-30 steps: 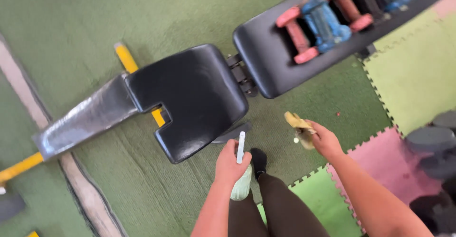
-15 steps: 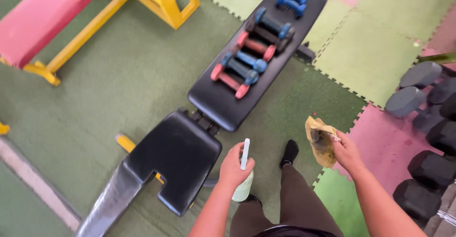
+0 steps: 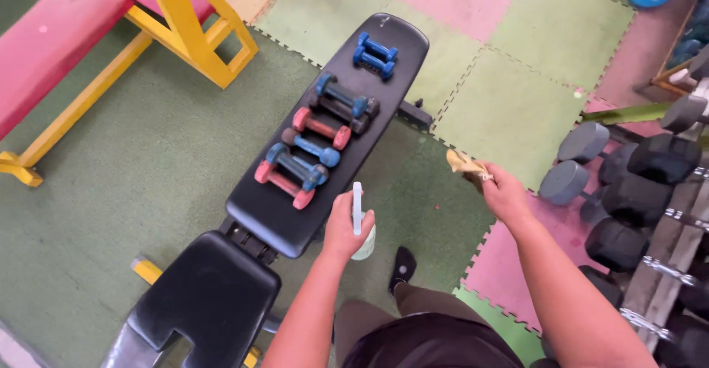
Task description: Spraying and wiping down dumbbells and gym benches in a gym setting.
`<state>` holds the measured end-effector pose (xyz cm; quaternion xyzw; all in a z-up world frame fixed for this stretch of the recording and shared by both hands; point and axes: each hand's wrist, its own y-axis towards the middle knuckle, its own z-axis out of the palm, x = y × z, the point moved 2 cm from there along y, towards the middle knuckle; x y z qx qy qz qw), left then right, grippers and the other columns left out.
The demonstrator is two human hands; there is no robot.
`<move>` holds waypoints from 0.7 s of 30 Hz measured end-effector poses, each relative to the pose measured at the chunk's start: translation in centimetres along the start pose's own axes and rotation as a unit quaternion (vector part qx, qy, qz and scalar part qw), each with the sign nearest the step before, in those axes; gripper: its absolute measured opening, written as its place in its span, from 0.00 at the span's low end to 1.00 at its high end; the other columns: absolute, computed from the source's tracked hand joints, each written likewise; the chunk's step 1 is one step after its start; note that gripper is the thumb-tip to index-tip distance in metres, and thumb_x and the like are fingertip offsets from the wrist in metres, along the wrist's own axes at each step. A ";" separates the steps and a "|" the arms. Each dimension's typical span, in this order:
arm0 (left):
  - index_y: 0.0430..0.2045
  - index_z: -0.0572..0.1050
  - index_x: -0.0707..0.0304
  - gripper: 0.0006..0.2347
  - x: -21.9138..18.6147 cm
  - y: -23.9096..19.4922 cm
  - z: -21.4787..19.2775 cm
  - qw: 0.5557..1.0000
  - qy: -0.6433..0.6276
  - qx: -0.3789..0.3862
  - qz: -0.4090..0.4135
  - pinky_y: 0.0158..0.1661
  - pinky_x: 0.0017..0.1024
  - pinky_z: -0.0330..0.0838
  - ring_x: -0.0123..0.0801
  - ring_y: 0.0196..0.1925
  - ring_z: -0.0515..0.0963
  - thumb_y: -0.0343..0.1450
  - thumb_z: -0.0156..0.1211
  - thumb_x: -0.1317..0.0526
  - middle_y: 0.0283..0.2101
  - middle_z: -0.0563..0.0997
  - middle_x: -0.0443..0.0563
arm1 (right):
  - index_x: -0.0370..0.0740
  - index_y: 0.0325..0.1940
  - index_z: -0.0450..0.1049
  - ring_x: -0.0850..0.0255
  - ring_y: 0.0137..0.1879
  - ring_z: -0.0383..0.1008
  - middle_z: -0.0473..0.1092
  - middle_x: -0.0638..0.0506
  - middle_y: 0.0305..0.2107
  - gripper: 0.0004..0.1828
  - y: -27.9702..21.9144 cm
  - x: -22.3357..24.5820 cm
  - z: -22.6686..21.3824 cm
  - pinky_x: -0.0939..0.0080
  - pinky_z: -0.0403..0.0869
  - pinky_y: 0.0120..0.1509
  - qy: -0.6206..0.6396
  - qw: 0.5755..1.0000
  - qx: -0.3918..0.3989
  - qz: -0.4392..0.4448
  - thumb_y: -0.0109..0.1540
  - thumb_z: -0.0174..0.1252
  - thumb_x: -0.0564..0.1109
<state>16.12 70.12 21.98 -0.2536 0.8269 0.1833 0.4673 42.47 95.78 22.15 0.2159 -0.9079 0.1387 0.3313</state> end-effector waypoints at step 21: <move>0.31 0.78 0.69 0.15 1.0 28.6 11.1 0.997 -0.011 -0.076 -0.013 0.38 0.44 0.73 0.51 0.35 0.80 0.66 0.72 0.54 0.30 0.79 0.60 | 0.38 0.61 0.74 0.68 0.47 0.74 0.75 0.55 0.44 0.18 22.9 -3.1 2.3 0.65 0.74 0.52 0.317 0.922 0.163 0.155 0.68 0.53 0.42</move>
